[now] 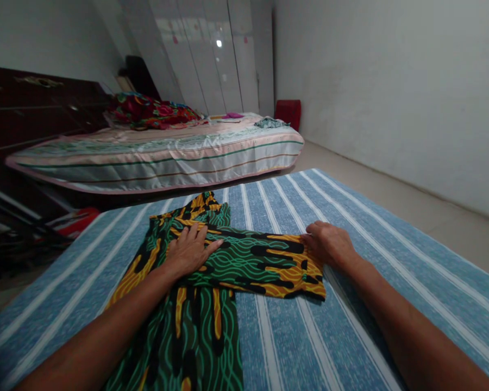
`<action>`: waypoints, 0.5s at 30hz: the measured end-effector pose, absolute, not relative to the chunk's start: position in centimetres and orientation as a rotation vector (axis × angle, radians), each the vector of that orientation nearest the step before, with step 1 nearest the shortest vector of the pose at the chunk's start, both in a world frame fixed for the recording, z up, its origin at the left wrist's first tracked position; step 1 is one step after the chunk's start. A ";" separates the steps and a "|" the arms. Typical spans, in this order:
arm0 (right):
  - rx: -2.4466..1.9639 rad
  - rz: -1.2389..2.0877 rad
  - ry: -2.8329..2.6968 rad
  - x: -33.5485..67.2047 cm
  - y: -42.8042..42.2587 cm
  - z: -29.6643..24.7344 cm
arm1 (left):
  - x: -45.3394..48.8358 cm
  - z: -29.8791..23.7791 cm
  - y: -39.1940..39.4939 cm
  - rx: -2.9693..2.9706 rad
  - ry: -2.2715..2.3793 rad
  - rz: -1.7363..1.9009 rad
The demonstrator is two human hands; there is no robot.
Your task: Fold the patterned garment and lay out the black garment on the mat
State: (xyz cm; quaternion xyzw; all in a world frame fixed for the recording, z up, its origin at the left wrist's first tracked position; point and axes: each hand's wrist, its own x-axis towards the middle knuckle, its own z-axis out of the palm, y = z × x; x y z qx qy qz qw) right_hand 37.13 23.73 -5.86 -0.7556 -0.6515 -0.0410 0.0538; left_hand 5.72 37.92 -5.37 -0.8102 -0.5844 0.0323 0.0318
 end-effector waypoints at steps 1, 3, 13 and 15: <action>-2.282 -0.100 -1.965 37.2 23.6 -5.8 | 5.7 -5.3 37.9 -2.494 -1.807 0.100; -2.240 -0.046 -1.976 37.4 23.5 -5.8 | 5.7 -5.3 37.7 -2.497 -1.833 0.105; -2.009 0.322 -1.747 38.3 23.5 -8.0 | 4.0 -4.3 37.8 -2.484 -1.832 -0.236; -2.018 0.408 -1.623 38.0 23.3 -7.8 | 3.2 -4.0 38.3 -2.447 -1.824 -0.250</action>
